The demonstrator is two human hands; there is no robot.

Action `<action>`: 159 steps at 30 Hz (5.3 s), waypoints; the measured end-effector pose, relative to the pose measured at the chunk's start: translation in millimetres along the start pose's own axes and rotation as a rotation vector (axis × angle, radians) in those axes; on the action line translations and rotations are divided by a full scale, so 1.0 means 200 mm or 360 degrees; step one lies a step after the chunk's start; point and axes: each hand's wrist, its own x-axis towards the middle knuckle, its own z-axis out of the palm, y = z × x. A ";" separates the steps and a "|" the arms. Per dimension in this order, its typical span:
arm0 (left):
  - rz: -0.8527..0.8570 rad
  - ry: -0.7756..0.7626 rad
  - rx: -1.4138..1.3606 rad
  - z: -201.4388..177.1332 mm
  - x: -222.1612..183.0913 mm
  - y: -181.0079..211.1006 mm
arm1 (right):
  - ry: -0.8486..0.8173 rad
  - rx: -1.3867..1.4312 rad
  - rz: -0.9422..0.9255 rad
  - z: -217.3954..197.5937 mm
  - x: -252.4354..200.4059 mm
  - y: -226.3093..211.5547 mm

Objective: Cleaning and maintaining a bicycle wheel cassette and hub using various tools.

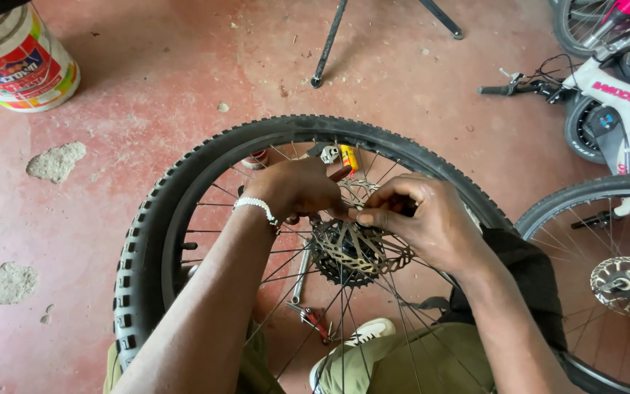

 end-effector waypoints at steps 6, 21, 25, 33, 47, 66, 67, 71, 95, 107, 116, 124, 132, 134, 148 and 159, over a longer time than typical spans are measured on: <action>0.0030 0.0112 0.0198 0.03 0.01 -0.01 | -0.0059 -0.0123 -0.0247 0.00 0.01 -0.06; 0.1452 -0.0346 -0.2655 -0.18 -0.19 -0.11 | 0.0077 0.0694 -0.0357 0.08 -0.01 -0.29; 0.1493 -0.0111 -0.2780 -0.08 -0.09 -0.06 | 0.0040 0.0853 0.0157 0.09 -0.01 -0.32; 0.1475 0.1673 -0.0430 -0.02 -0.11 -0.05 | 0.0269 0.0322 0.0118 0.02 -0.06 -0.09; 0.1114 0.0774 -0.0253 -0.03 -0.11 -0.12 | 0.0723 0.0906 0.0644 -0.03 -0.11 -0.10; 0.0382 0.0807 0.0005 0.06 -0.34 -0.31 | 0.0317 0.0301 0.0352 0.04 -0.13 0.10; 0.0388 0.0829 0.0008 0.06 -0.34 -0.31 | 0.0288 0.0338 0.0351 0.04 -0.14 0.09; 0.0433 0.0863 -0.0011 0.08 -0.33 -0.31 | 0.0206 0.0362 0.0283 0.02 -0.15 0.07; 0.0736 0.0691 0.0153 0.07 -0.39 -0.28 | 0.0227 0.0278 0.0165 0.07 -0.12 0.06; 0.0647 0.0816 0.0181 0.12 -0.31 -0.24 | 0.0376 0.0253 0.0089 0.06 -0.12 0.12; 0.0416 0.0860 0.0137 0.13 -0.22 -0.27 | 0.0261 0.0661 0.0177 -0.17 -0.22 0.07; 0.0342 0.0775 0.0159 0.13 -0.27 -0.26 | -0.0164 0.0773 0.0469 -0.27 -0.30 0.12; 0.0336 0.0774 0.0191 0.12 -0.37 -0.23 | -0.0342 0.0796 0.0724 -0.24 -0.26 0.12; 0.0305 0.0798 0.0143 0.12 -0.42 -0.21 | -0.0335 0.0760 0.0780 -0.24 -0.25 0.13; 0.0195 0.1093 0.0289 0.20 -0.38 -0.21 | 0.0667 -0.0370 0.0873 -0.15 -0.16 0.29; 0.0311 0.1216 0.0446 0.20 -0.31 -0.26 | 0.1039 -0.0250 0.0740 -0.04 -0.11 0.48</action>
